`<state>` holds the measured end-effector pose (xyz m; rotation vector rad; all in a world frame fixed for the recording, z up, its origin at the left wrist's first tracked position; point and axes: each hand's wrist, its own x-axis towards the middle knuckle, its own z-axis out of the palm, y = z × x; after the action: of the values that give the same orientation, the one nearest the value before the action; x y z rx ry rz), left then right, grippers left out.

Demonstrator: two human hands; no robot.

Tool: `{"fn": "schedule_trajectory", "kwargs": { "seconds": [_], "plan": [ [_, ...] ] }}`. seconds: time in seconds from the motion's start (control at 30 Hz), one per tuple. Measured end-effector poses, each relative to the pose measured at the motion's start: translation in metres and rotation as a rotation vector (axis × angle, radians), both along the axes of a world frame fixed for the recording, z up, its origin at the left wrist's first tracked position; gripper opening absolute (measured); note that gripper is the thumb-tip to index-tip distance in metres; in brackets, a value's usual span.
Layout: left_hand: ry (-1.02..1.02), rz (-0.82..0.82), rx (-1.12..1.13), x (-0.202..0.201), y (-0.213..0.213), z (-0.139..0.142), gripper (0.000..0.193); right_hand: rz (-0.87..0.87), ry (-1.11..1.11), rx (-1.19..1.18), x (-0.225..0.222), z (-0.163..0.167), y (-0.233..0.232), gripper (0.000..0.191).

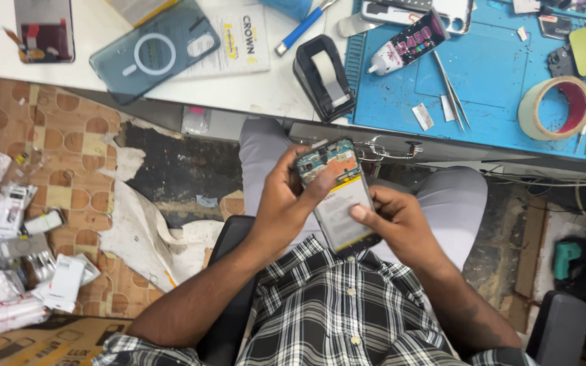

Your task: The person handles a disassembled smartphone, peels off a protective film from the battery, and places a black component over the battery area. They then use a screwdriver to fasten screws around the component on the phone's internal chassis.

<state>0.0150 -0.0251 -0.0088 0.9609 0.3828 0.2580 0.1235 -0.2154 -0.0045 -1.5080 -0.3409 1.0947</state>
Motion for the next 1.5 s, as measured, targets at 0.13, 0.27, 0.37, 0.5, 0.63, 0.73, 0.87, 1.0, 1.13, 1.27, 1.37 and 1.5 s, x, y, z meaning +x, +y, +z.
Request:
{"fn": "schedule_trajectory", "kwargs": {
  "seconds": [0.13,0.27,0.37,0.5,0.63,0.73,0.87,1.0,1.13,1.27,1.37,1.5],
  "plan": [
    [-0.196,-0.176,-0.121,-0.006,0.006,0.005,0.074,0.015,0.271,0.162,0.015,0.003,-0.015,0.032],
    [-0.329,-0.335,-0.150,-0.002,0.004,0.007,0.078,0.208,0.585,0.286,0.022,0.004,-0.024,0.041],
    [-0.382,-0.445,-0.069,-0.006,0.004,0.005,0.051,0.403,0.797,0.367,0.016,-0.003,-0.018,0.044],
    [-0.377,-0.488,-0.329,-0.012,0.004,-0.003,0.029,0.364,0.853,0.375,0.007,-0.009,-0.005,0.051],
    [-0.395,-0.378,-0.308,-0.013,0.000,-0.010,0.023,0.376,0.900,0.436,0.005,-0.007,0.002,0.049],
    [-0.358,-0.269,-0.265,-0.011,-0.002,-0.015,0.022,0.384,0.638,0.360,0.005,-0.001,0.007,0.059],
    [-0.268,-0.100,-0.151,-0.012,-0.002,-0.015,0.024,0.214,0.013,0.212,0.003,0.014,0.007,0.079],
    [-0.213,0.009,-0.135,-0.011,-0.003,-0.012,0.025,0.176,-0.474,0.239,-0.001,0.027,0.006,0.057],
    [-0.165,0.052,-0.173,-0.009,-0.005,-0.011,0.030,0.134,-0.864,0.037,-0.013,0.028,0.010,0.023],
    [-0.159,0.074,-0.283,-0.008,-0.005,-0.013,0.029,0.090,-0.828,0.038,-0.018,0.025,0.015,0.019],
    [-0.156,0.094,-0.342,-0.009,-0.007,-0.016,0.030,0.071,-0.779,0.021,-0.021,0.025,0.018,0.020],
    [-0.154,0.105,-0.364,-0.009,-0.007,-0.017,0.030,0.066,-0.756,0.006,-0.024,0.027,0.021,0.025]
  ]
}}
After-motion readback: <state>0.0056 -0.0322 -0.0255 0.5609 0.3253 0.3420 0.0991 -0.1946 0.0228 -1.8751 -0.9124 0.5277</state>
